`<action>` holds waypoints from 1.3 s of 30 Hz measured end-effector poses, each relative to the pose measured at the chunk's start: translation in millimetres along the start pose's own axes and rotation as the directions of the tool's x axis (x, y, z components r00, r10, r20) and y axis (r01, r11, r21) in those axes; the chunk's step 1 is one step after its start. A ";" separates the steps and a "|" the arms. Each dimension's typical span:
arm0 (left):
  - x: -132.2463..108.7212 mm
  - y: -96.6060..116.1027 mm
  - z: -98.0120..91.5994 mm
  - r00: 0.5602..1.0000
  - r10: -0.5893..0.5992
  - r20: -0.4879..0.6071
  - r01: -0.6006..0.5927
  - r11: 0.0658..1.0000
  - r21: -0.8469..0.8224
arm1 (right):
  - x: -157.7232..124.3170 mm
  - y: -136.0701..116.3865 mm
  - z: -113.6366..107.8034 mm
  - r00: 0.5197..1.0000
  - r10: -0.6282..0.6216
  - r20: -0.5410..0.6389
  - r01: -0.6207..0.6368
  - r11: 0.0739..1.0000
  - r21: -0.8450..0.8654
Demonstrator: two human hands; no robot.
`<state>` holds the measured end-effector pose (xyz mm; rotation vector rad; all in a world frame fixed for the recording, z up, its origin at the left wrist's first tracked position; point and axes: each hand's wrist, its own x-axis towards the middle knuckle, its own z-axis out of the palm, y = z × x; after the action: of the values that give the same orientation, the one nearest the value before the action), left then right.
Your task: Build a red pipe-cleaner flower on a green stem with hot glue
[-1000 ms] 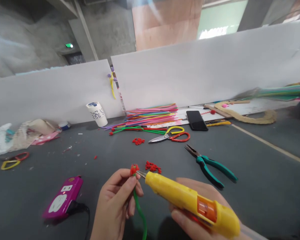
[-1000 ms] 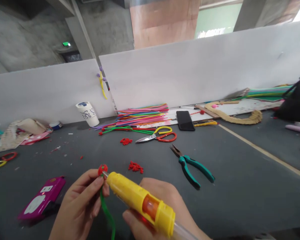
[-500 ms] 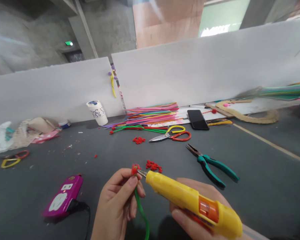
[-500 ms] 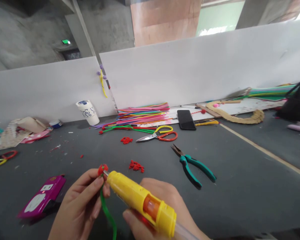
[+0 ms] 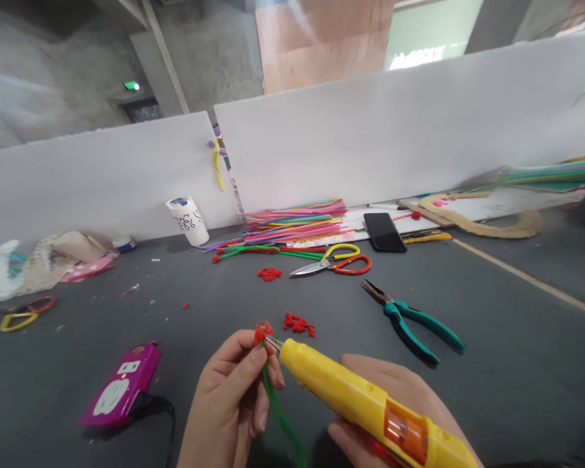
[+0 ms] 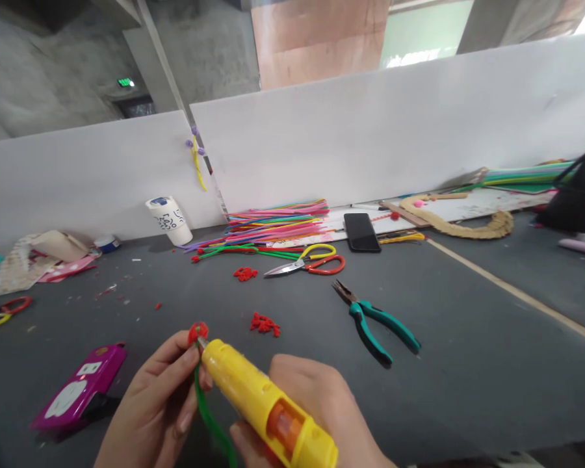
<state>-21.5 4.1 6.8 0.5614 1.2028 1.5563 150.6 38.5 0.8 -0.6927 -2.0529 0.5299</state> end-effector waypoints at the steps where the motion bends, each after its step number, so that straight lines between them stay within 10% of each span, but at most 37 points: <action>1: 0.1 0.4 0.5 1.000 -0.006 0.006 0.006 1.000 -0.010 | 2.5 1.1 0.6 0.999 -0.019 0.038 0.020 1.000 -0.018; 13: -2.0 2.1 4.3 0.999 -0.050 -0.001 0.049 0.991 -0.122 | 3.0 14.0 3.1 0.971 -0.185 0.155 0.211 0.963 -0.171; 39: -0.2 -0.8 2.9 0.999 -0.050 0.008 0.051 0.979 -0.198 | -0.1 14.8 6.2 0.973 -0.183 0.142 0.208 0.959 -0.190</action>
<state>-18.6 5.1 7.2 0.3997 1.0367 1.6094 149.4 48.9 -11.4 -0.5773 -2.2848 0.2551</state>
